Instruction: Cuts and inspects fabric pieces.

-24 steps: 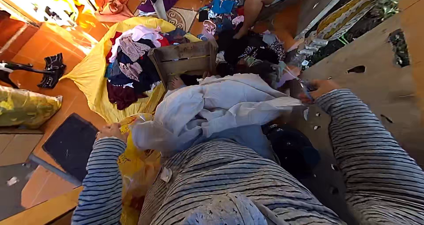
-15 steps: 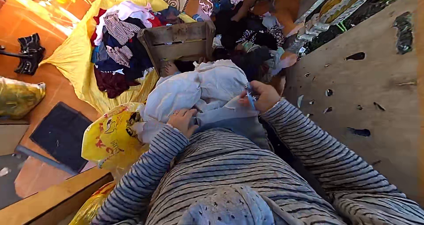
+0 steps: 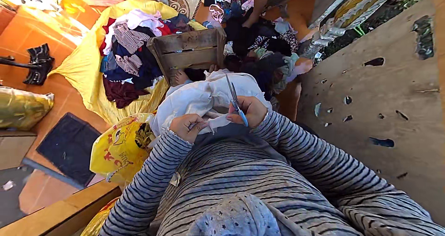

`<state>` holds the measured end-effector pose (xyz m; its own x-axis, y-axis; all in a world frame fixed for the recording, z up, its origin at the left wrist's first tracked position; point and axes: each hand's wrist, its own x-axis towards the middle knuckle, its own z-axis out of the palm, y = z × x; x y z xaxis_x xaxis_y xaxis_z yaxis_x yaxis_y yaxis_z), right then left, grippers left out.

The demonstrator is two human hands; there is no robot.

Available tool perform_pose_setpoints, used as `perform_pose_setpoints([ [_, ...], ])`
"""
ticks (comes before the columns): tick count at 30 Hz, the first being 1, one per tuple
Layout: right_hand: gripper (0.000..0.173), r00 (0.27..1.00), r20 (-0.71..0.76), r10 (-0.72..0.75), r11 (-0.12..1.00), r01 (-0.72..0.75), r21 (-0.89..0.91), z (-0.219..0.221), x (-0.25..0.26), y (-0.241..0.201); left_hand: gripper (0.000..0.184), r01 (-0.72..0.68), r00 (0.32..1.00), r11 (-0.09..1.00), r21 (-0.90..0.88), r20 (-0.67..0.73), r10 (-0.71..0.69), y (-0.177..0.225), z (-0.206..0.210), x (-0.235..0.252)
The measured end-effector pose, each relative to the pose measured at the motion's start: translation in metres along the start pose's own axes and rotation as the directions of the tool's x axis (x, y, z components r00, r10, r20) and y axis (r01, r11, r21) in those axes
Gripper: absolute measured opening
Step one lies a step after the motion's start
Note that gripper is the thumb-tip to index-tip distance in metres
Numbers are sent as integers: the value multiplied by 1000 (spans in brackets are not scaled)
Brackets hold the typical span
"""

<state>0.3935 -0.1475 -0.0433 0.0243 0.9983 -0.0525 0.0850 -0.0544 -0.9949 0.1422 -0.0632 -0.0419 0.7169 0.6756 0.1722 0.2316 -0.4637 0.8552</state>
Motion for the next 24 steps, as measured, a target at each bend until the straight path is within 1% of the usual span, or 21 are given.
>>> perform_pose_setpoints([
  [2, 18, 1000, -11, 2, 1000, -1, 24, -2, 0, -5, 25, -33, 998, 999, -37, -63, 31, -2, 3, 1],
  [4, 19, 1000, -21, -19, 999, 19, 32, -5, -1, -4, 25, -50, 994, 998, -37, -97, 46, -2, 5, 2],
  [9, 18, 996, -76, -42, 998, 45, 35, -14, -6, -7, 22, -90, 985, 996, -27, -153, 85, -1, -1, 4],
  [12, 18, 995, -89, -43, 999, 44, 15, -23, -11, -10, 22, -105, 984, 994, -39, -148, 98, -1, -4, 3],
  [19, 18, 995, -94, -19, 1000, 19, -4, -31, -16, -11, 22, -53, 989, 998, -41, -143, 47, 0, -4, -2],
  [22, 17, 989, -142, -51, 996, 40, -79, -45, -20, -8, 21, 1, 987, 1000, -15, -162, -3, -2, -18, -7],
  [24, 18, 988, -147, -48, 996, 36, -84, -50, -19, -10, 22, 11, 986, 1000, -11, -164, -13, -4, -25, -7],
])
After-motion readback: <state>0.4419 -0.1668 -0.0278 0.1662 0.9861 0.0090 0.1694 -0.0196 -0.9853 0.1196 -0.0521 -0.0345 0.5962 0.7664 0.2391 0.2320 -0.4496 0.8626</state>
